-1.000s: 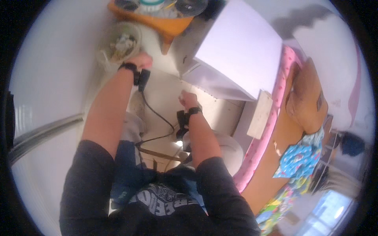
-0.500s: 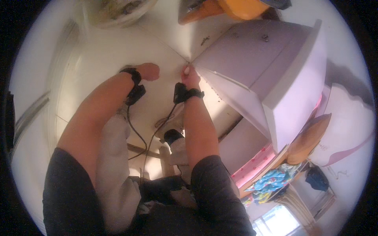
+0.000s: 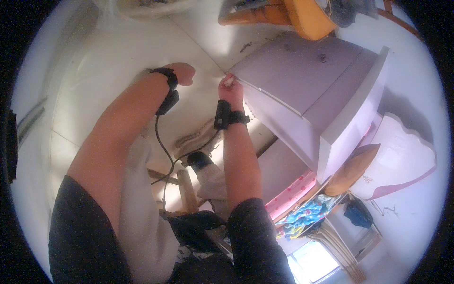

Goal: Assembling a small white box or storage unit on the floor.

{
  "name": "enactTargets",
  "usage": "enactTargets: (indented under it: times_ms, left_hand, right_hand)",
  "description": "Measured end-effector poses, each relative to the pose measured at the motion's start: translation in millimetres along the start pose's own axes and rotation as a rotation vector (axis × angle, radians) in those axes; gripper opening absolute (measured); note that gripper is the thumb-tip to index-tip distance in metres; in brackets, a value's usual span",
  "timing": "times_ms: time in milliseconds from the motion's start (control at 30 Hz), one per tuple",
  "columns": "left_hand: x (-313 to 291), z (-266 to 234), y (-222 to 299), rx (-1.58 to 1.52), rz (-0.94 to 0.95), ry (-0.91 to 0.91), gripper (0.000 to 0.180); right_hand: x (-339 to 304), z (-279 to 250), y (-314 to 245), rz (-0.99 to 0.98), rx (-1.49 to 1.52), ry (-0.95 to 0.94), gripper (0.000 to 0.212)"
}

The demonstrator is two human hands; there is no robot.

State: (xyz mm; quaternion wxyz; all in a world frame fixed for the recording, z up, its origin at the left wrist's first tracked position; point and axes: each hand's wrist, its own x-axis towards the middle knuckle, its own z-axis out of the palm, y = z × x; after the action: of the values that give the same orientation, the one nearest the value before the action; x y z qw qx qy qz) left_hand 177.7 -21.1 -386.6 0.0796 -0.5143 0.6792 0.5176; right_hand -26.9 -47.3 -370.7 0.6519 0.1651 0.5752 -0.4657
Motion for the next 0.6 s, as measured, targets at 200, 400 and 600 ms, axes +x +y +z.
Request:
enactTargets:
  times_ms: [200,400,600]
  left_hand:
    - [-0.3,6.2,40.8,0.023,0.118,-0.083,0.027]
    - [-0.5,-4.5,26.1,0.063,0.098,-0.156,0.027]
    - [2.9,-17.8,10.0,0.000,0.000,-0.030,0.028]
  right_hand:
    - [-30.7,-5.0,-41.8,-0.006,-0.061,-0.124,0.017]
    - [-36.6,-23.9,-58.0,-0.866,-1.800,-0.089,0.024]
    - [-23.0,-23.5,-58.3,-0.966,-1.855,-0.176,0.021]
